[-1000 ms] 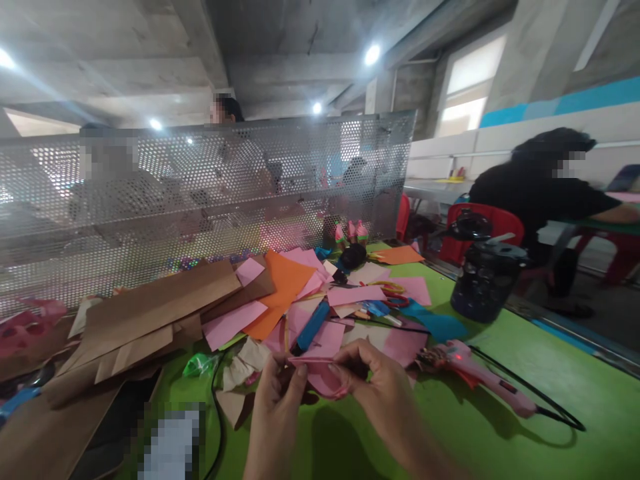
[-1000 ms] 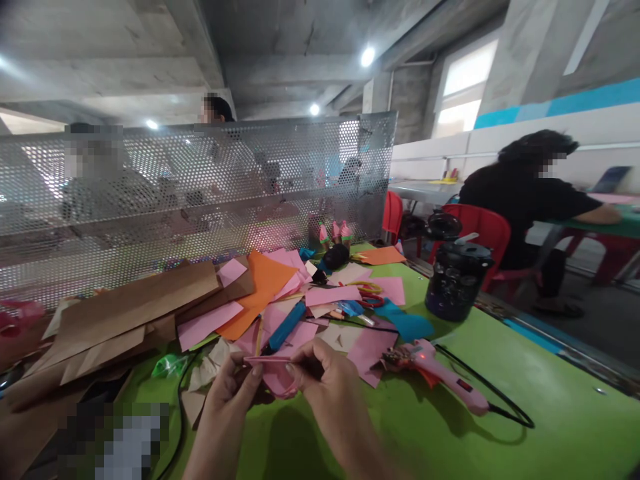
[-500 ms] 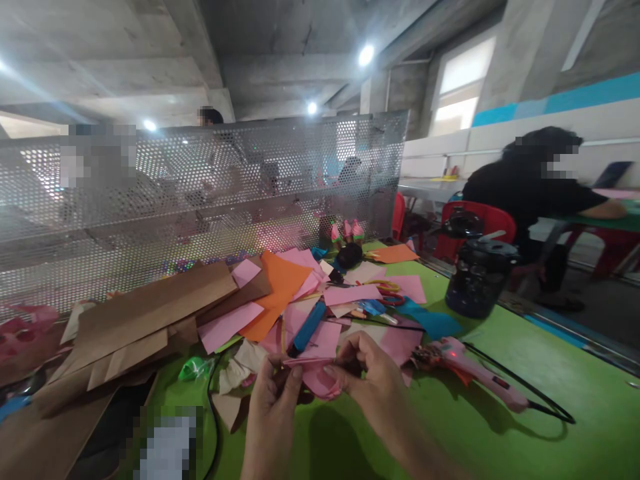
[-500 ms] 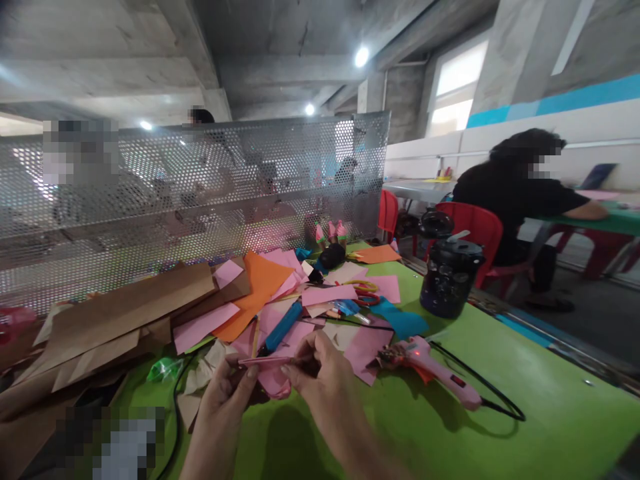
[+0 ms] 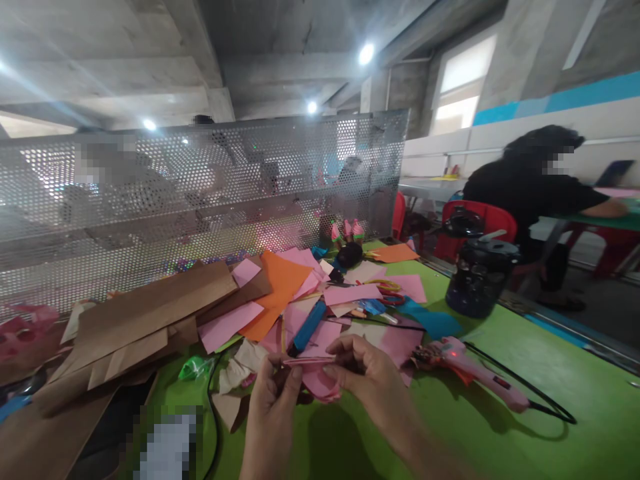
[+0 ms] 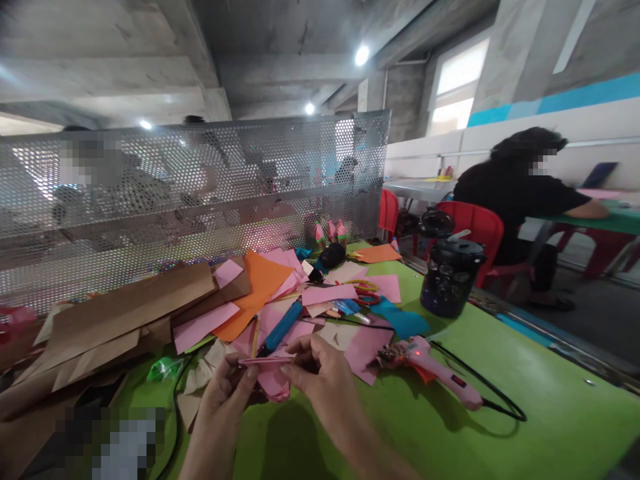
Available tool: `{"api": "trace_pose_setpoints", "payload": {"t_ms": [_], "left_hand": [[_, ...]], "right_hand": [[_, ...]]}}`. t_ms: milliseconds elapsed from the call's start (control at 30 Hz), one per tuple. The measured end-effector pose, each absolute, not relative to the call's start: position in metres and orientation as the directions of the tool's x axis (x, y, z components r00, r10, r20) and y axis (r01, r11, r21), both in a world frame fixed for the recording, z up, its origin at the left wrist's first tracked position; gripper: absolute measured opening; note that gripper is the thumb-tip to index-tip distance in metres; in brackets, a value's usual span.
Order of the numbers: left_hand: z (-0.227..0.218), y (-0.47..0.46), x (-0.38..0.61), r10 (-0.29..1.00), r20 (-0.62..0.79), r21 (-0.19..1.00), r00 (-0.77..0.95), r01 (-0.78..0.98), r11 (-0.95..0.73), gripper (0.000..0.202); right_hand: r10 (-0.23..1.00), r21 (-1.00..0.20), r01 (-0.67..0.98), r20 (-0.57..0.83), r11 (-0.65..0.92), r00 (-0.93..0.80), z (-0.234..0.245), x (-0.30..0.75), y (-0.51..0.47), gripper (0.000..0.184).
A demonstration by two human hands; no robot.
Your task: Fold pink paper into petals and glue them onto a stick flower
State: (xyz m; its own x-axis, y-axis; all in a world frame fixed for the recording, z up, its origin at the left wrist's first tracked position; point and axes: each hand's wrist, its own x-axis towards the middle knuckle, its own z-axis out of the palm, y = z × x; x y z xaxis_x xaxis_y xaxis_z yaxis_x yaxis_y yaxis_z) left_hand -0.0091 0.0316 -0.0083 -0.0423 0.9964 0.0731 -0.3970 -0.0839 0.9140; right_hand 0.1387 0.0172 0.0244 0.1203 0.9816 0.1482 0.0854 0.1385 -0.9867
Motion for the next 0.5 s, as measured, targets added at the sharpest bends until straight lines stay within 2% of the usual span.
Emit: {"api": "trace_pose_setpoints", "payload": {"t_ms": [200, 267, 400, 500], "left_hand": [[-0.0091, 0.0329, -0.0101, 0.995, 0.085, 0.923, -0.05, -0.371, -0.097, 0.044], [-0.0095, 0.0332, -0.0115, 0.996, 0.086, 0.917, -0.002, -0.39, -0.08, 0.045], [-0.0106, 0.0327, -0.0133, 0.994, 0.09, 0.91, 0.062, -0.411, -0.057, 0.041], [-0.0124, 0.0323, -0.0126, 0.995, 0.095, 0.919, 0.042, -0.387, -0.072, 0.038]], "right_hand": [[0.984, -0.986, 0.038, 0.167, 0.165, 0.061, 0.0253, 0.137, 0.0147, 0.022], [0.985, -0.986, 0.042, 0.164, 0.162, 0.057, 0.0252, 0.1367, 0.0145, 0.023], [0.979, -0.98, 0.099, 0.181, 0.172, 0.093, 0.0259, 0.1366, 0.0151, 0.021], [0.971, -0.968, 0.17, 0.207, 0.186, 0.116, 0.0266, 0.137, 0.0151, 0.021]]}}
